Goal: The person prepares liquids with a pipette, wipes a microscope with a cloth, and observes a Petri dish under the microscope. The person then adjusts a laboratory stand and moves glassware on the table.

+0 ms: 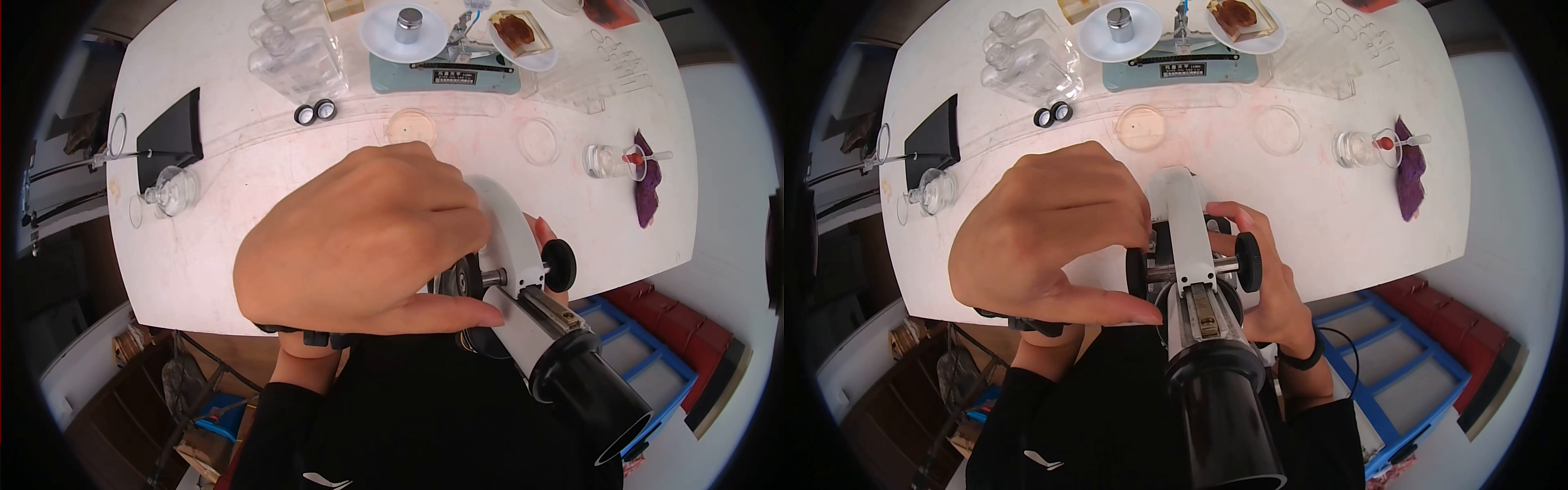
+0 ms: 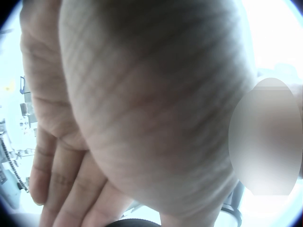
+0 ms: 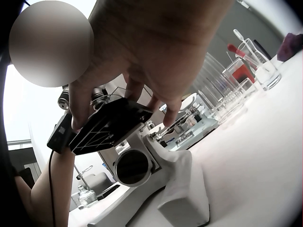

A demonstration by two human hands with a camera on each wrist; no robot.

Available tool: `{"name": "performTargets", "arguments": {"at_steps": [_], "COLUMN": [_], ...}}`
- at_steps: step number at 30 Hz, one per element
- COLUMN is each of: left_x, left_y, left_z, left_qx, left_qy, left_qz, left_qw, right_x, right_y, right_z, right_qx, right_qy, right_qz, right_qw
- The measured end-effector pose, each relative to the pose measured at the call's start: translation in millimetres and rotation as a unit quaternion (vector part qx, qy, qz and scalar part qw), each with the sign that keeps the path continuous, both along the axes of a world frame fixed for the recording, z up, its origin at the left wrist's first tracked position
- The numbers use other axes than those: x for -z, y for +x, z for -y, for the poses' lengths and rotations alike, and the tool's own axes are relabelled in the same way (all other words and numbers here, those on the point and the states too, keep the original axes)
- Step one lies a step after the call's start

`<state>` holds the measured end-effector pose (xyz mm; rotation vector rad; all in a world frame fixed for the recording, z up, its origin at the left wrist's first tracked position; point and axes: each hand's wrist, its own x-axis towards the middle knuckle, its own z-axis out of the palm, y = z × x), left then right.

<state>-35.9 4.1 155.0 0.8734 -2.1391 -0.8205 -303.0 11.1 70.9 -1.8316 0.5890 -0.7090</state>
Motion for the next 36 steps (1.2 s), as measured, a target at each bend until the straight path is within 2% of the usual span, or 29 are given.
{"name": "performTargets", "arguments": {"at_steps": [16, 20, 22, 23, 25, 26, 29, 31, 32, 34, 36], "left_x": [-1, -1, -2, -2, -2, -1, -1, -1, -1, -1, -1], "left_y": [0, 0, 0, 0, -1, -1, -1, -1, -1, -1, -1], "left_z": [0, 0, 0, 0, 0, 0, 0, -1, -1, -1, 0], "left_qx": [-0.003, 0.000, 0.001, -0.001, -0.003, -0.004, -0.005, -0.005, -0.007, -0.008, -0.011], "left_qy": [0.006, 0.005, 0.007, 0.005, 0.003, 0.003, 0.001, 0.000, 0.000, -0.001, -0.002], "left_qz": [0.003, 0.003, 0.005, 0.003, 0.001, 0.000, -0.002, -0.002, 0.000, 0.001, -0.001], "left_qw": [1.000, 1.000, 1.000, 1.000, 1.000, 1.000, 1.000, 1.000, 1.000, 1.000, 1.000], "right_x": [8, 19, 25, 27, 27, 24, 5, -6, -4, 3, 2], "right_y": [-28, -44, -49, -50, -48, -49, -50, -47, -47, -48, -50], "right_z": [-8, -4, -7, -10, -14, -16, -18, -15, -14, -11, -9], "right_qx": [0.025, 0.010, 0.042, 0.042, 0.133, 0.133, 0.128, 0.105, 0.104, 0.095, 0.101], "right_qy": [0.088, 0.039, 0.160, 0.160, 0.284, 0.283, 0.239, 0.135, 0.135, -0.019, -0.028], "right_qz": [-0.018, -0.046, -0.053, -0.052, -0.034, -0.034, -0.033, -0.050, -0.050, -0.001, -0.003], "right_qw": [0.996, 0.998, 0.985, 0.985, 0.949, 0.949, 0.962, 0.984, 0.984, 0.995, 0.995]}}
